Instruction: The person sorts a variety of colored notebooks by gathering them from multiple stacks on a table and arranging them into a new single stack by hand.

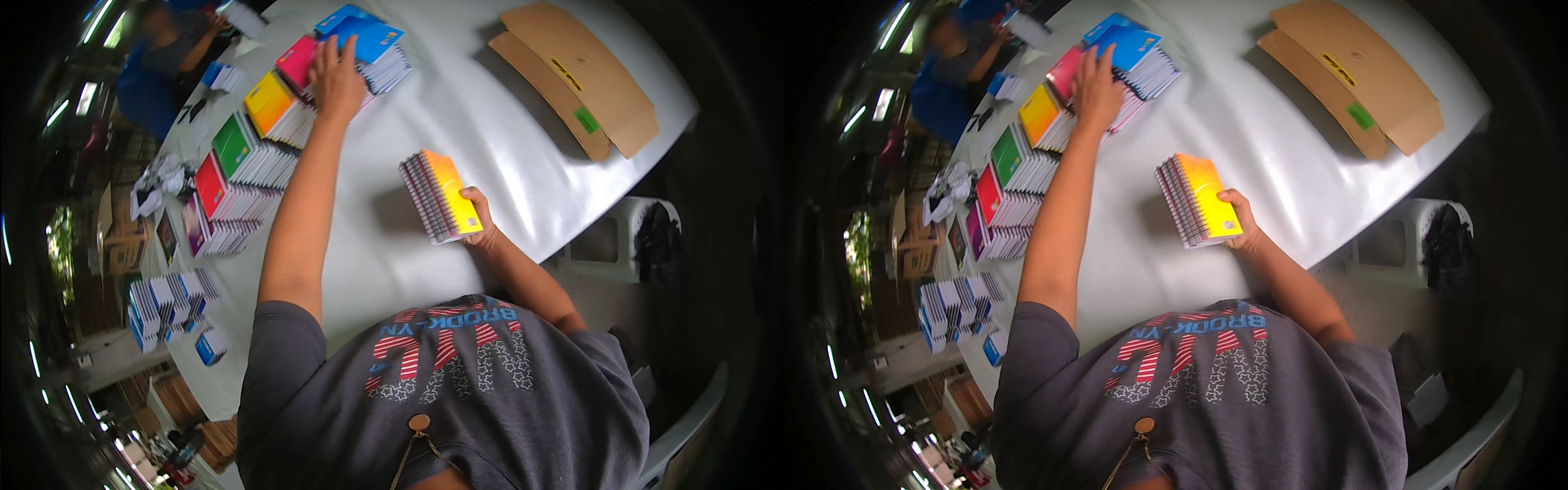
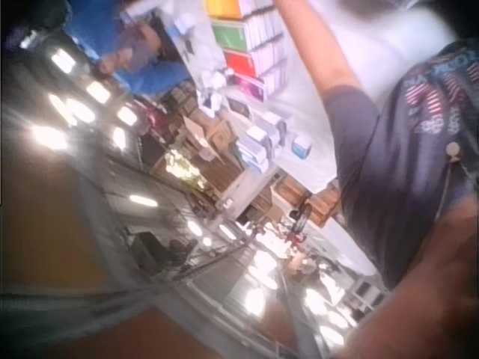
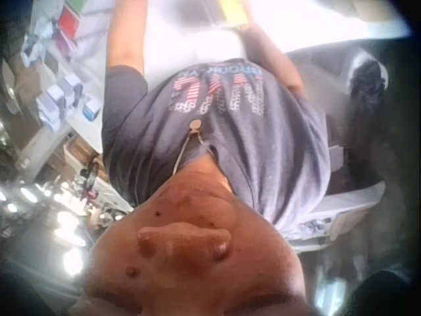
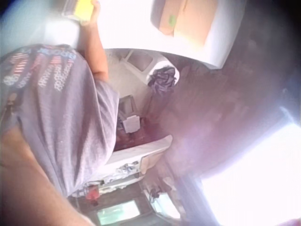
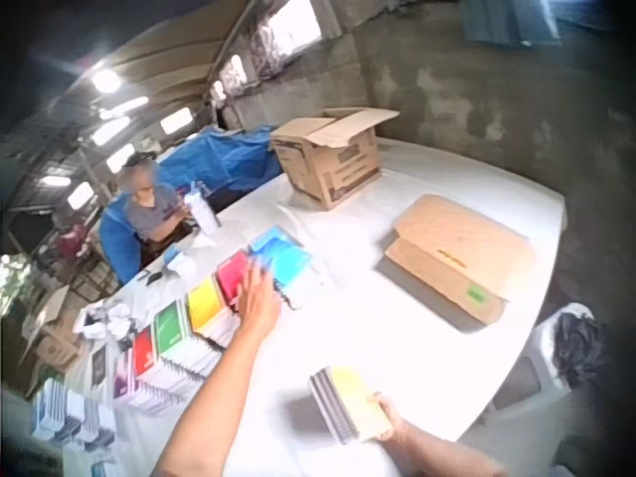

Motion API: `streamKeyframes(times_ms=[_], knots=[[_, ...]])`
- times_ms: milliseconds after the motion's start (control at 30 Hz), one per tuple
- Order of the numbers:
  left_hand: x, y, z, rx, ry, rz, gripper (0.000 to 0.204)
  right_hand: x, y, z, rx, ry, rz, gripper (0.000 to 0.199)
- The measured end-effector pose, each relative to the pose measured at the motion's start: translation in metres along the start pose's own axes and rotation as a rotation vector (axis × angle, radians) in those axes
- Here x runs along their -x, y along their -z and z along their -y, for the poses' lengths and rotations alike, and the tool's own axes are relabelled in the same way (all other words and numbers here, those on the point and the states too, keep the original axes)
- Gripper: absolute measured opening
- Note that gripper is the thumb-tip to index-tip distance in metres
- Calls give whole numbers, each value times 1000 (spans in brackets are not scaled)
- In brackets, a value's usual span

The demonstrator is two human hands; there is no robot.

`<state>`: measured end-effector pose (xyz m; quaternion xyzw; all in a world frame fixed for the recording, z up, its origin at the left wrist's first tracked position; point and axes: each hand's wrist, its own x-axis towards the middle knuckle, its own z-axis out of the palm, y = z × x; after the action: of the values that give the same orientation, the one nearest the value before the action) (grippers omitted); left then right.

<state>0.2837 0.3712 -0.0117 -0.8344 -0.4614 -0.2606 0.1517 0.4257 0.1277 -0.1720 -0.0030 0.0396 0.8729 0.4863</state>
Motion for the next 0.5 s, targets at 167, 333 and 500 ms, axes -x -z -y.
streamKeyframes(times_ms=[167,333,500], knots=[[2,-14,19,65,-30,-61,42,-3,6,14,-549,-52,589,76],[8,-1,19,144,-46,-131,33,-5,5,13,-564,-9,615,79],[18,26,-7,395,-61,-325,26,-4,-1,16,-573,-28,620,63]])
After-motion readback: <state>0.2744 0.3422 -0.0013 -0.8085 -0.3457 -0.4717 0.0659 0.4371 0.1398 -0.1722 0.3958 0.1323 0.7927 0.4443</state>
